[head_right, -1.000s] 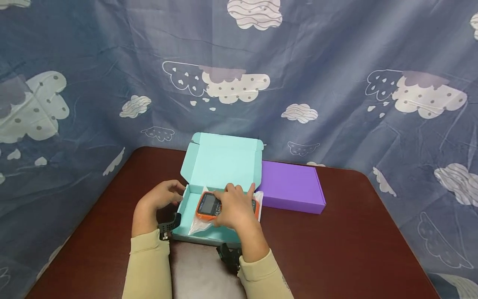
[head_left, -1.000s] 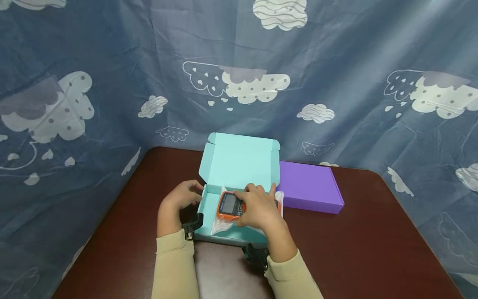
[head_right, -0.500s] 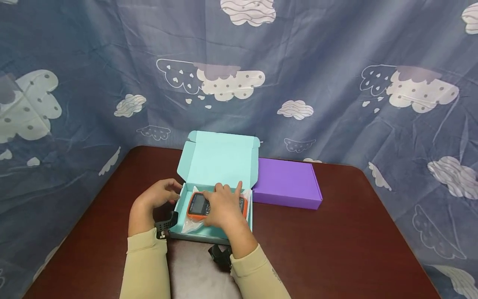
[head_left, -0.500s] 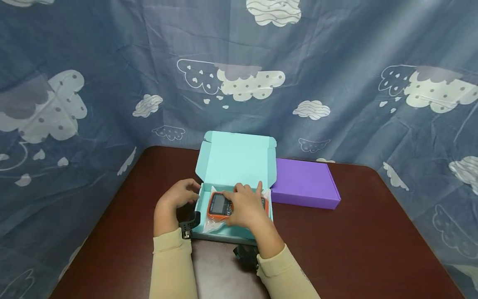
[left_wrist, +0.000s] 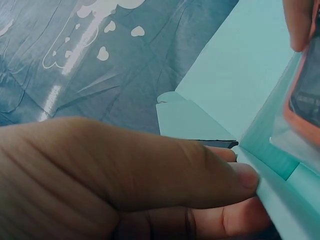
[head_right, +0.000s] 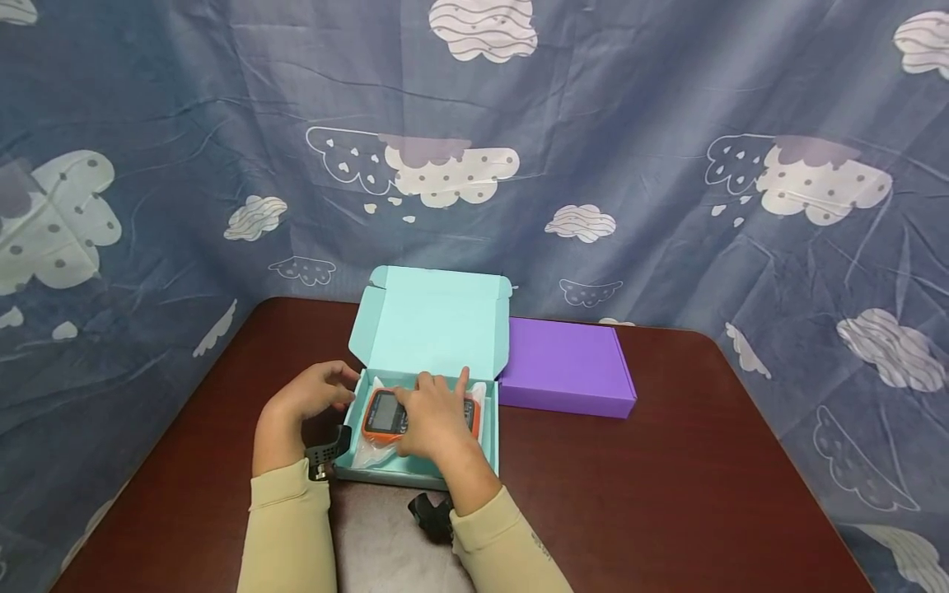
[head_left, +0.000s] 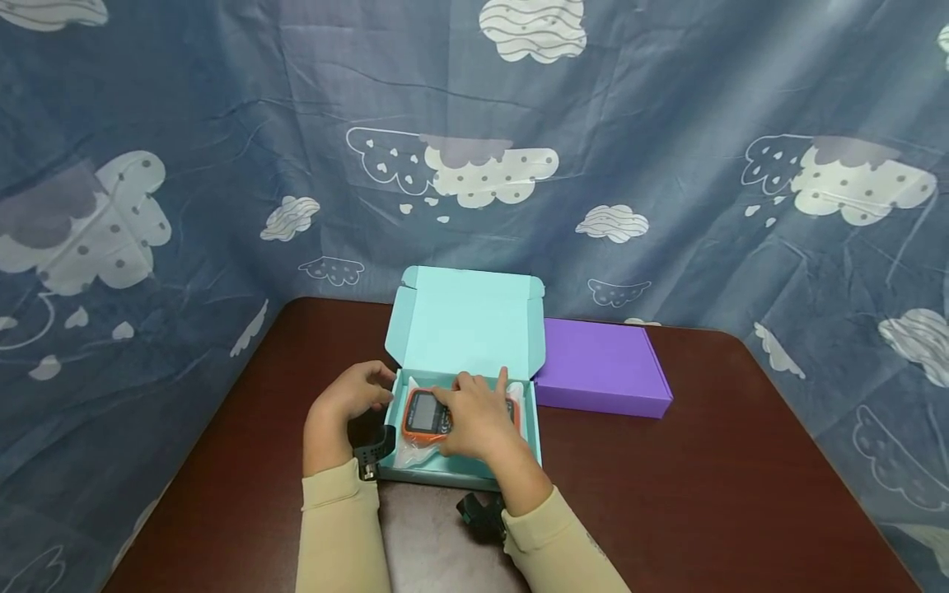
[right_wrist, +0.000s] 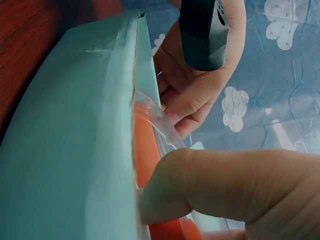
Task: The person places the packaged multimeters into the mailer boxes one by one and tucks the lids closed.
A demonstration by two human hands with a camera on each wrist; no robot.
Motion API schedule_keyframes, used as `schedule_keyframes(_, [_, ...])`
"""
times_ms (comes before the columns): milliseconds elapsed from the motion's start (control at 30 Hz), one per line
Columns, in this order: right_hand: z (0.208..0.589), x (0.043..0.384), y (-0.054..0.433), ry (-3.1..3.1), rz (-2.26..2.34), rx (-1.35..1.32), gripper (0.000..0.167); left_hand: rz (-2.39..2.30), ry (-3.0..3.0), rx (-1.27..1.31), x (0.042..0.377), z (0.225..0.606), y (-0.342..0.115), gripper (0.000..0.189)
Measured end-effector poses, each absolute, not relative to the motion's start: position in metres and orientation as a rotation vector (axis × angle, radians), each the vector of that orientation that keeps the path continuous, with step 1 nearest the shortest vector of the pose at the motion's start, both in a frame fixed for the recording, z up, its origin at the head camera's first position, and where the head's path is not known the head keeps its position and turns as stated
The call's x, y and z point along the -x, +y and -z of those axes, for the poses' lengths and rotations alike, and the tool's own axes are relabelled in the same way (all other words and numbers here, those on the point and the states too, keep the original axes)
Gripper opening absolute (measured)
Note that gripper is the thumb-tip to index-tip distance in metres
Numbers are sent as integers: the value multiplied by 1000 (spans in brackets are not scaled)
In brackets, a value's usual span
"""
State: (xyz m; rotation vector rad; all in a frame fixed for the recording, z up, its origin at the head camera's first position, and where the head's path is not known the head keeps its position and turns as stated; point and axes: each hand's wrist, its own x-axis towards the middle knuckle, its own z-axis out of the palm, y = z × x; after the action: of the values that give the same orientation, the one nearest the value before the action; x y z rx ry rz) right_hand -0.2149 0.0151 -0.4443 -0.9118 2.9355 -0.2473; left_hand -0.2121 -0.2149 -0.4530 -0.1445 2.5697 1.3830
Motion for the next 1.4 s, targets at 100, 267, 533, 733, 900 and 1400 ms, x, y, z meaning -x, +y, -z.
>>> schedule_keyframes(100, [445, 215, 13, 2929, 253, 919, 88, -1381, 2568, 158, 212, 454, -216, 28])
schedule_keyframes(267, [447, 215, 10, 2915, 270, 945, 90, -1387, 2565, 152, 210, 454, -216, 27])
schedule_keyframes(533, [446, 215, 11, 2888, 279, 959, 91, -1409, 2557, 137, 210, 453, -217, 29])
schedule_keyframes(733, [447, 217, 12, 2840, 285, 941, 92, -1414, 2559, 142, 210, 452, -216, 28])
schedule_keyframes(900, [449, 217, 14, 2818, 303, 926, 93, -1413, 2559, 151, 210, 453, -215, 28])
schedule_keyframes(1400, [442, 222, 25, 2688, 525, 855, 90, -1455, 2676, 204, 211, 438, -215, 34])
